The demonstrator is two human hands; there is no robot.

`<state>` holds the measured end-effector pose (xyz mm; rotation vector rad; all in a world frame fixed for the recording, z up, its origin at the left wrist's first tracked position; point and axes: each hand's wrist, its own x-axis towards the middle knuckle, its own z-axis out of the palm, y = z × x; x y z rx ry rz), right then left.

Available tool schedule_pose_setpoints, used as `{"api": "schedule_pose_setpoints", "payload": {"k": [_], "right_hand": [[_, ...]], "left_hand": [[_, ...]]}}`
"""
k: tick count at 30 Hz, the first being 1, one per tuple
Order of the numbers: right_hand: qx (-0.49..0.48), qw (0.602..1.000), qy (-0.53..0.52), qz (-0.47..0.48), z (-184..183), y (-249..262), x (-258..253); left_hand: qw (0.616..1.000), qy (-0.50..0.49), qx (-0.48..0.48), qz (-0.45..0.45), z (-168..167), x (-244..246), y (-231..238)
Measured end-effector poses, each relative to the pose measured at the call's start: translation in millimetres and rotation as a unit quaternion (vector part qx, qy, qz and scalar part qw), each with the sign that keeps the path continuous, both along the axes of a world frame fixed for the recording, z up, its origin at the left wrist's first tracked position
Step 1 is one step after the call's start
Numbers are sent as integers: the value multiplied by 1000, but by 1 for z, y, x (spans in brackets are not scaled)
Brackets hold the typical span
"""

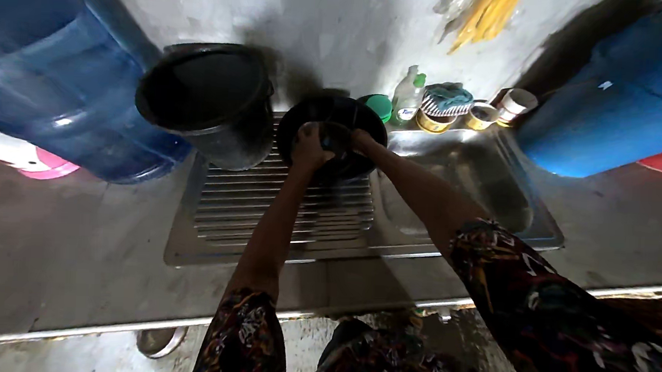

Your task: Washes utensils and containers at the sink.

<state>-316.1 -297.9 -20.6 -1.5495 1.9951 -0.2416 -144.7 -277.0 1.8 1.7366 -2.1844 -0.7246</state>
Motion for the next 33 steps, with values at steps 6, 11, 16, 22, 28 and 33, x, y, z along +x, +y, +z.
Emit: {"api": "schedule_pose_setpoints", "payload": {"k": [6, 11, 16, 22, 28, 33], "right_hand": [[-95, 993, -45, 56, 59, 15, -12], [-162, 984, 1, 68, 87, 37, -34], [-221, 975, -3, 21, 91, 55, -106], [-255, 957, -114, -74, 83, 113, -258], [-114, 975, -159, -105, 8, 173, -365], [-144, 985, -50, -79, 1, 211, -404]], "left_hand": [[998, 40, 40, 21, -10, 5, -34], [999, 35, 32, 13, -12, -14, -29], [996, -77, -32, -16, -3, -45, 3], [989, -112, -98, 13, 42, -88, 52], [997, 48, -42, -30, 74, -155, 113], [927, 290, 239, 7, 6, -238, 152]]}}
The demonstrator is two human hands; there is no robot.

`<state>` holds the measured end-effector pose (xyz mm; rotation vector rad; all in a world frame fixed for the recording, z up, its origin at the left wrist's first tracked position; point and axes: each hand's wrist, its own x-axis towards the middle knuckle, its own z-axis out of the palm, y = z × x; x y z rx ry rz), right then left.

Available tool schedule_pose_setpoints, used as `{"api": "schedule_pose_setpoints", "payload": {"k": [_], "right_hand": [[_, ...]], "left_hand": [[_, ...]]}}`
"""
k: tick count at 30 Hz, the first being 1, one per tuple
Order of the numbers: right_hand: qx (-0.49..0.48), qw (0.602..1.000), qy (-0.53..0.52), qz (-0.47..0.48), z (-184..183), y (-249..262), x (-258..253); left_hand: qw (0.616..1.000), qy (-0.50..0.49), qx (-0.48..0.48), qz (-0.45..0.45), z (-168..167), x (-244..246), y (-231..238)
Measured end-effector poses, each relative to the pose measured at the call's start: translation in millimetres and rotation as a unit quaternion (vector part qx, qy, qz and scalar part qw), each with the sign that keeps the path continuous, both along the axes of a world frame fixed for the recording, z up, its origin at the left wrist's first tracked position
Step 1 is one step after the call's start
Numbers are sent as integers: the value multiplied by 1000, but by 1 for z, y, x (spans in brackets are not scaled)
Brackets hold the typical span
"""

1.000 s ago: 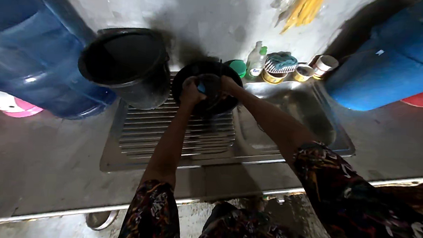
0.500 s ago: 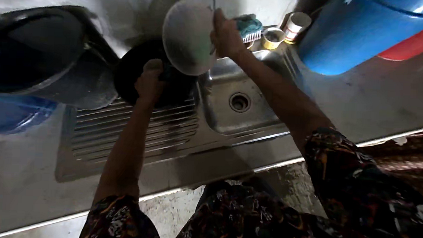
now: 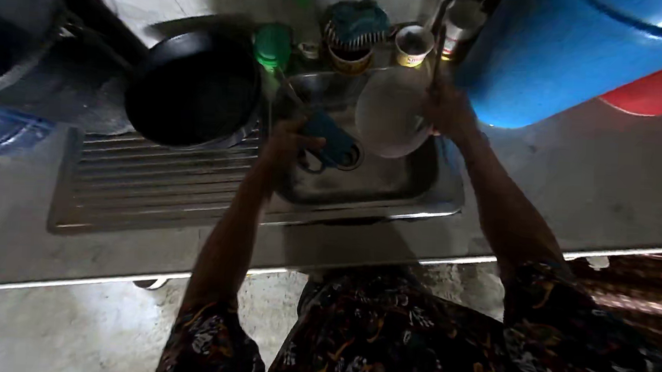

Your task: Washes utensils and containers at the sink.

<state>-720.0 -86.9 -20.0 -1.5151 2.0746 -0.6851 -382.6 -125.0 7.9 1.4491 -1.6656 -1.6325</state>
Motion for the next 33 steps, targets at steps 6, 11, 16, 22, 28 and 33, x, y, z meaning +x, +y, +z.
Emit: {"api": "schedule_pose_setpoints", "payload": {"k": [6, 11, 16, 22, 28, 33], "right_hand": [[-48, 997, 55, 13, 18, 45, -36], [-46, 996, -64, -51, 3, 92, -62], [13, 983, -132, -128, -33, 150, -87], [55, 969, -132, -202, -59, 194, -118], [117, 971, 110, -178, -59, 222, -131], [62, 964, 182, -184, -28, 207, -97]], "left_hand": [[873, 275, 333, 224, -116, -64, 22], [726, 509, 357, 294, -140, -98, 37], [793, 522, 253, 186, -113, -82, 24], [999, 22, -20, -14, -48, -33, 18], [918, -277, -181, -216, -55, -7, 38], [914, -247, -279, -163, -49, 33, 61]]}}
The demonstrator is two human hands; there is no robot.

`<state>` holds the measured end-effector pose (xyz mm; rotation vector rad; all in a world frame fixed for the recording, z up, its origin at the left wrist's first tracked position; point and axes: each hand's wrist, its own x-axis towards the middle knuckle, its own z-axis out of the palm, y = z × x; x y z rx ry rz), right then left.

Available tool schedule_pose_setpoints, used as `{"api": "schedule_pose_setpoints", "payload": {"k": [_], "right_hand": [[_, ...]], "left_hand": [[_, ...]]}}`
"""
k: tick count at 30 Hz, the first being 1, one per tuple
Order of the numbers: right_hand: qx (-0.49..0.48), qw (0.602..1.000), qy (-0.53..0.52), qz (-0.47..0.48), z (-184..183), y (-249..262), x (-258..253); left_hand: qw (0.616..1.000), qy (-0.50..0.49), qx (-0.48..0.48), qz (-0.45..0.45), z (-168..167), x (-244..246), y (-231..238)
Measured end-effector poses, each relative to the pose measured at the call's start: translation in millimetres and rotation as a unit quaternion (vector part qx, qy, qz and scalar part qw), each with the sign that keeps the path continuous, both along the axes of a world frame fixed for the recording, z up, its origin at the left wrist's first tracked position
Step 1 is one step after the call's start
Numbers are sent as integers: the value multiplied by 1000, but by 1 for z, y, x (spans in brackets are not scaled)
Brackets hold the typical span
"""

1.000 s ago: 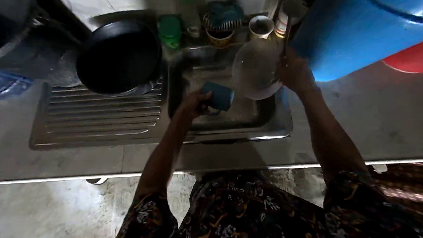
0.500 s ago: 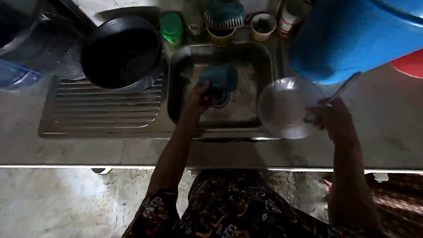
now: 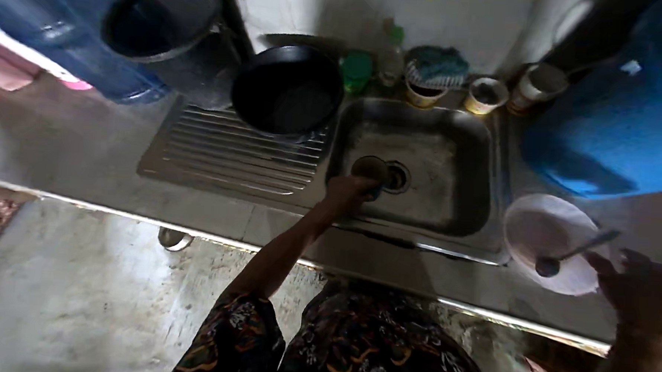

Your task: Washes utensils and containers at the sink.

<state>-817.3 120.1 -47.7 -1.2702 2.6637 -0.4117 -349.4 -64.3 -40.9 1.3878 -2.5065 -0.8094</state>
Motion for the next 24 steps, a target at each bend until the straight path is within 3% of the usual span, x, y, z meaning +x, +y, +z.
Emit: {"api": "schedule_pose_setpoints", "payload": {"k": [4, 7, 14, 21, 24], "right_hand": [[-42, 988, 14, 149, 32, -55, 59], [-19, 970, -77, 232, 50, -120, 127], [-16, 910, -239, 339, 18, -267, 229], [-110, 901, -49, 417, 23, -379, 294], [-66, 886, 4, 459, 39, -421, 322]], "left_hand": [[999, -9, -45, 11, 26, 37, 13], [998, -10, -42, 36, 28, 75, 19], [984, -100, 54, 138, 28, 133, 26], [983, -81, -72, 146, 10, 156, 34], [976, -56, -138, 157, 2, 160, 39]]}}
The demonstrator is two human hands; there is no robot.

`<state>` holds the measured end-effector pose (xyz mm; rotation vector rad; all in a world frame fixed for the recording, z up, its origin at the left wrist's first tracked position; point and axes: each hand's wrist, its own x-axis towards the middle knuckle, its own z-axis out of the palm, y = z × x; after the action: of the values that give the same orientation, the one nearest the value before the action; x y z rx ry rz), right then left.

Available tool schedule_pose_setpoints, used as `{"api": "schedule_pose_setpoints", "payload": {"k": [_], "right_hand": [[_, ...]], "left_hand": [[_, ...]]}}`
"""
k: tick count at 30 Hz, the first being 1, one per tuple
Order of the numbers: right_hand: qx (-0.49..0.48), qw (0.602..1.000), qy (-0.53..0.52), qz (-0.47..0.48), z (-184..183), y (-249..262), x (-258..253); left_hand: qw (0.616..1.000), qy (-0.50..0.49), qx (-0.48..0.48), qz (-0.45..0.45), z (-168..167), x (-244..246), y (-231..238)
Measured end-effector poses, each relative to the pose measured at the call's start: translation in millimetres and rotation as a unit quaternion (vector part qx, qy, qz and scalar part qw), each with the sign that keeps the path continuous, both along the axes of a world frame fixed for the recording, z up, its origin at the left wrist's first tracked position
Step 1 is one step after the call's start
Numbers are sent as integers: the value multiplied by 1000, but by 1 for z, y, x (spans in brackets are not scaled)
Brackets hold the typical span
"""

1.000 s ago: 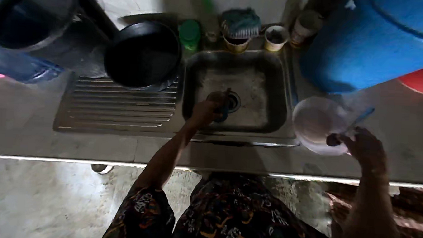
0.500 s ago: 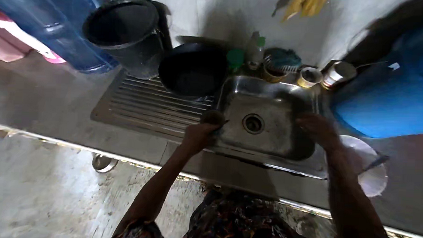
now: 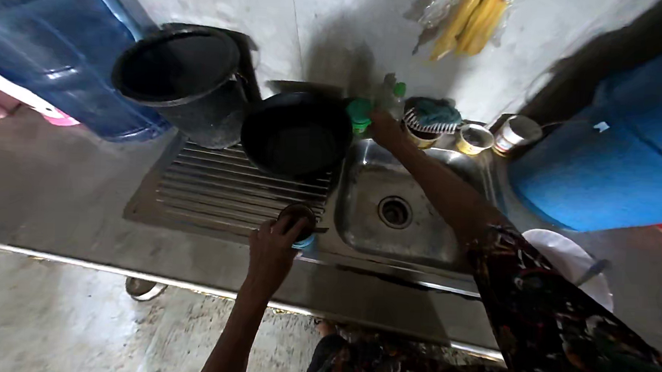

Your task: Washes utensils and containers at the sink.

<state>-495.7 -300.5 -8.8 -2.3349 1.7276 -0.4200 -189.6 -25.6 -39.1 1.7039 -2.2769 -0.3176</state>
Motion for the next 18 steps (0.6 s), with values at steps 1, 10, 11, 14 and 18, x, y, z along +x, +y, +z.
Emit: {"api": "schedule_pose_setpoints", "payload": {"k": [1, 10, 11, 14, 18], "right_hand": [[2, 1000, 13, 21, -1, -16, 4], [10, 995, 74, 62, -20, -61, 9], [-1, 995, 76, 68, -20, -59, 8], [-14, 994, 91, 59, -16, -48, 10], [-35, 998, -54, -14, -12, -19, 4]], "left_hand": [[1000, 9, -10, 2, 0, 2, 3], [982, 186, -20, 14, 34, 33, 32], [982, 186, -30, 12, 41, 33, 28], [984, 168, -63, 0, 68, 20, 5], [985, 144, -77, -59, 114, -13, -59]]}}
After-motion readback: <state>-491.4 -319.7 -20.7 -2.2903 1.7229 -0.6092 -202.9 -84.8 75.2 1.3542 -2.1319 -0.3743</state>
